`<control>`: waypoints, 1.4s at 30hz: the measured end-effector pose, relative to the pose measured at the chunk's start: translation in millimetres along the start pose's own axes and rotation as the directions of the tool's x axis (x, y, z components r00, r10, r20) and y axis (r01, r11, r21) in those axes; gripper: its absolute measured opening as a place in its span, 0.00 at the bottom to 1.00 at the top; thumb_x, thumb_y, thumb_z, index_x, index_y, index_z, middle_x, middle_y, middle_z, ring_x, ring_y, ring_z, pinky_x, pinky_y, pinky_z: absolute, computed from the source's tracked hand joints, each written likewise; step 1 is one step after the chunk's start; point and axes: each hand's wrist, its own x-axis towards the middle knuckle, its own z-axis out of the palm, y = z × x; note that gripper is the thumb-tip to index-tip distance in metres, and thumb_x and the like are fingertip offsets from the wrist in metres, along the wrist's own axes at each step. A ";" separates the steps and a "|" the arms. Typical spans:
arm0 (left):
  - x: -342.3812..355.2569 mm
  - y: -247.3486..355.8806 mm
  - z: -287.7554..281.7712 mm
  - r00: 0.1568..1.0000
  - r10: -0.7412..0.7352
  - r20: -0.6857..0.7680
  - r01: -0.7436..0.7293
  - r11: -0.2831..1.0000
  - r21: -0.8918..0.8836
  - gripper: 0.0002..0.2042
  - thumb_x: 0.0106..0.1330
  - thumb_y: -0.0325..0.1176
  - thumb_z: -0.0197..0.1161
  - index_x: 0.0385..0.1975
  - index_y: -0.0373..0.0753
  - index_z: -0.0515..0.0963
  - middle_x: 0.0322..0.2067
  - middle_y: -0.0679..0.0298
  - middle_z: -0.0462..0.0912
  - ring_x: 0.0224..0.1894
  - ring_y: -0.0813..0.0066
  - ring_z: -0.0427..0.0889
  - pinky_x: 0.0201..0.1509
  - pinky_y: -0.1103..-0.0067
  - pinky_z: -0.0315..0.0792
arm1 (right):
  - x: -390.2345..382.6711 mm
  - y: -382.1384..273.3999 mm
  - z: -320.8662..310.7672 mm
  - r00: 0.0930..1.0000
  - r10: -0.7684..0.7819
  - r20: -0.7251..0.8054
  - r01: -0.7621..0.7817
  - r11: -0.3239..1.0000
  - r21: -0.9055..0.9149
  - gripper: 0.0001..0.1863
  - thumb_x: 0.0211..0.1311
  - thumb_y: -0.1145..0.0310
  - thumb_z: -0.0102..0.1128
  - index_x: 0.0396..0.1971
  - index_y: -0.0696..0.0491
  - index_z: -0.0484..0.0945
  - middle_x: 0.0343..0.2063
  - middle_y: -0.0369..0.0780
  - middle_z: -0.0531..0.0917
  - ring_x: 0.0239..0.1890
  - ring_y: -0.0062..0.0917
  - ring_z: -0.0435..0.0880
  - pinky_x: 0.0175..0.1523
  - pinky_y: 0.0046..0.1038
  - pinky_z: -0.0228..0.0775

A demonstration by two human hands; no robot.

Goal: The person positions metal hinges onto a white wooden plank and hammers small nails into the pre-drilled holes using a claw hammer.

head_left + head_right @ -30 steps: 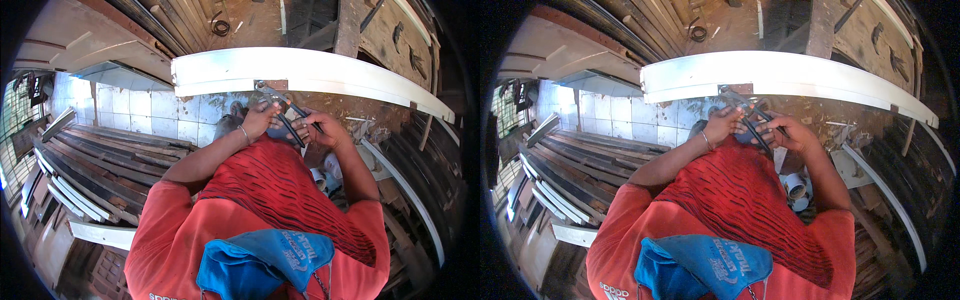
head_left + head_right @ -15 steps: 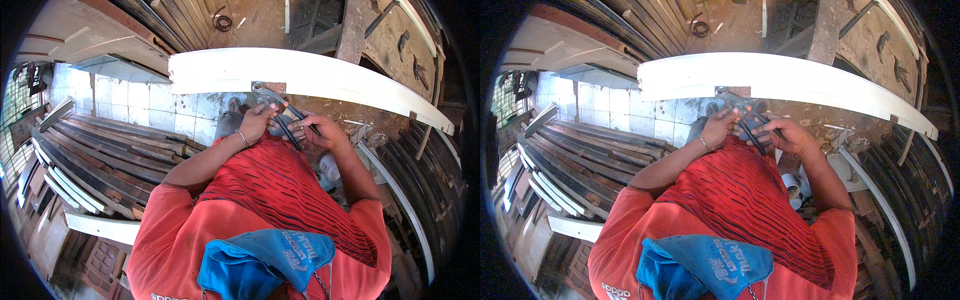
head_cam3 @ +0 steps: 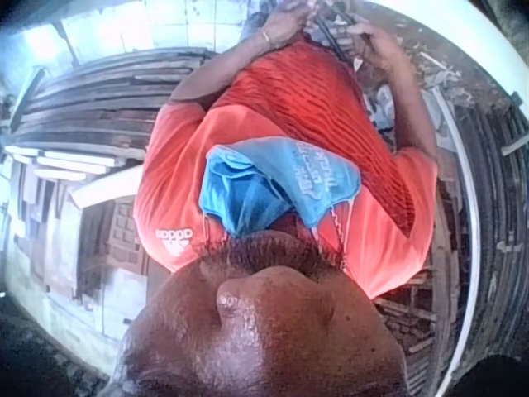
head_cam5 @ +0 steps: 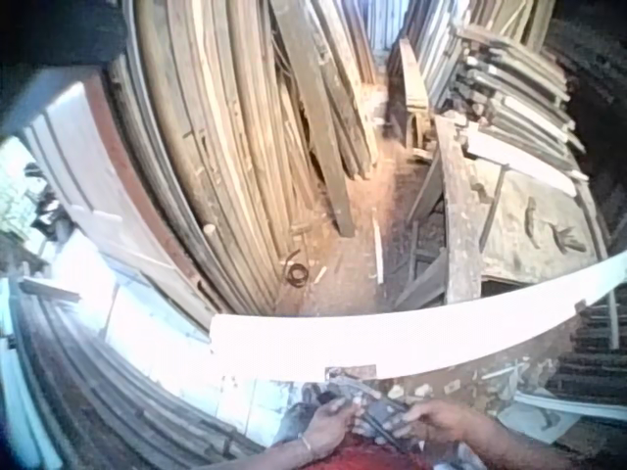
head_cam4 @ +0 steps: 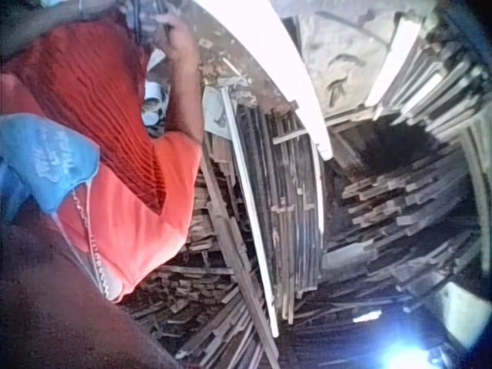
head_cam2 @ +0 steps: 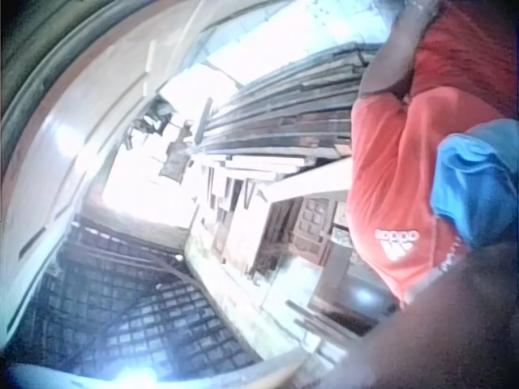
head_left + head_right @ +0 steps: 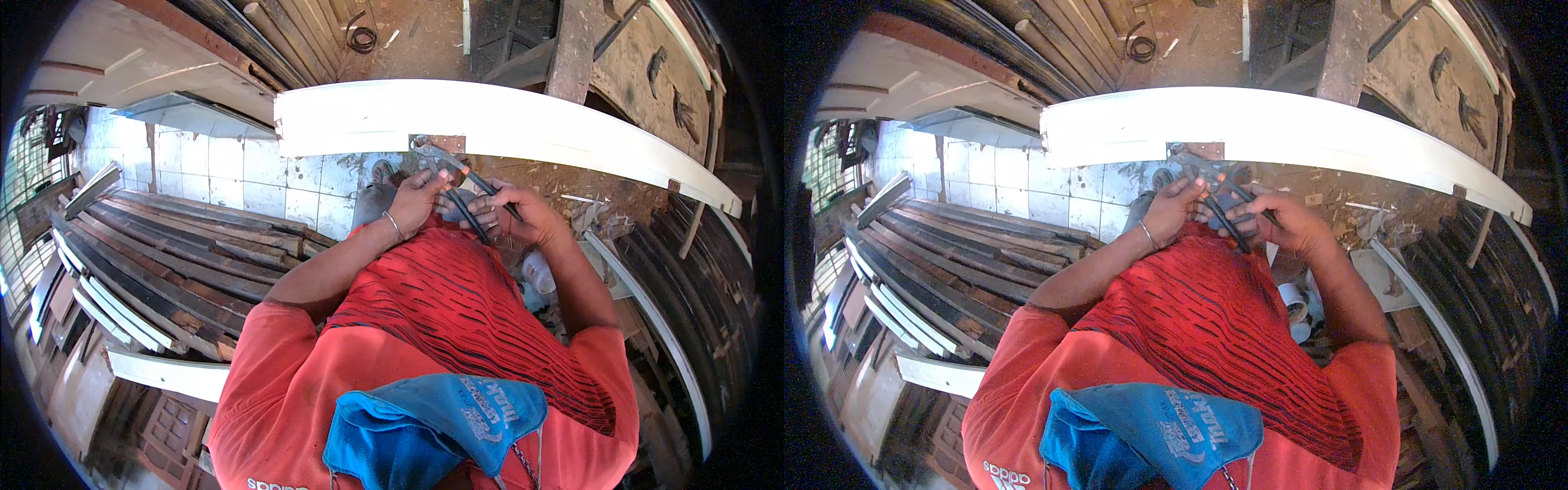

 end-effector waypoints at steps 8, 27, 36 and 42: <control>6.5 -2.7 1.8 1.000 0.011 0.024 -0.010 0.999 -0.049 0.18 0.76 0.47 0.58 0.47 0.36 0.75 0.39 0.62 0.83 0.36 0.72 0.85 0.40 0.77 0.80 | 5.0 -13.2 -13.3 0.998 0.060 0.030 -0.060 0.998 -0.004 0.32 0.60 0.66 0.55 0.65 0.56 0.64 0.49 0.48 0.83 0.47 0.44 0.87 0.47 0.41 0.81; 7.8 5.6 11.1 0.999 -0.044 0.003 0.044 0.997 -0.064 0.18 0.75 0.46 0.59 0.50 0.35 0.73 0.42 0.61 0.81 0.35 0.71 0.85 0.40 0.74 0.81 | 12.2 -19.3 -28.3 0.998 0.046 0.031 -0.045 0.998 -0.044 0.33 0.56 0.69 0.55 0.63 0.61 0.65 0.47 0.50 0.83 0.47 0.43 0.86 0.56 0.41 0.78; 3.1 9.2 10.7 0.998 -0.052 -0.022 0.051 0.997 -0.050 0.16 0.75 0.43 0.60 0.46 0.33 0.76 0.35 0.62 0.80 0.32 0.72 0.85 0.36 0.77 0.81 | 6.9 -24.3 -20.5 0.994 0.109 -0.024 -0.109 0.994 -0.003 0.29 0.56 0.68 0.58 0.59 0.55 0.66 0.42 0.44 0.83 0.37 0.29 0.82 0.40 0.35 0.76; -1.0 13.8 16.2 0.998 -0.040 -0.048 0.036 0.997 -0.064 0.16 0.75 0.43 0.59 0.46 0.33 0.76 0.35 0.63 0.80 0.32 0.71 0.85 0.36 0.77 0.81 | 10.4 -22.0 -23.7 0.996 0.084 -0.034 -0.085 0.996 -0.028 0.29 0.57 0.68 0.57 0.61 0.56 0.67 0.42 0.42 0.83 0.40 0.29 0.83 0.48 0.36 0.79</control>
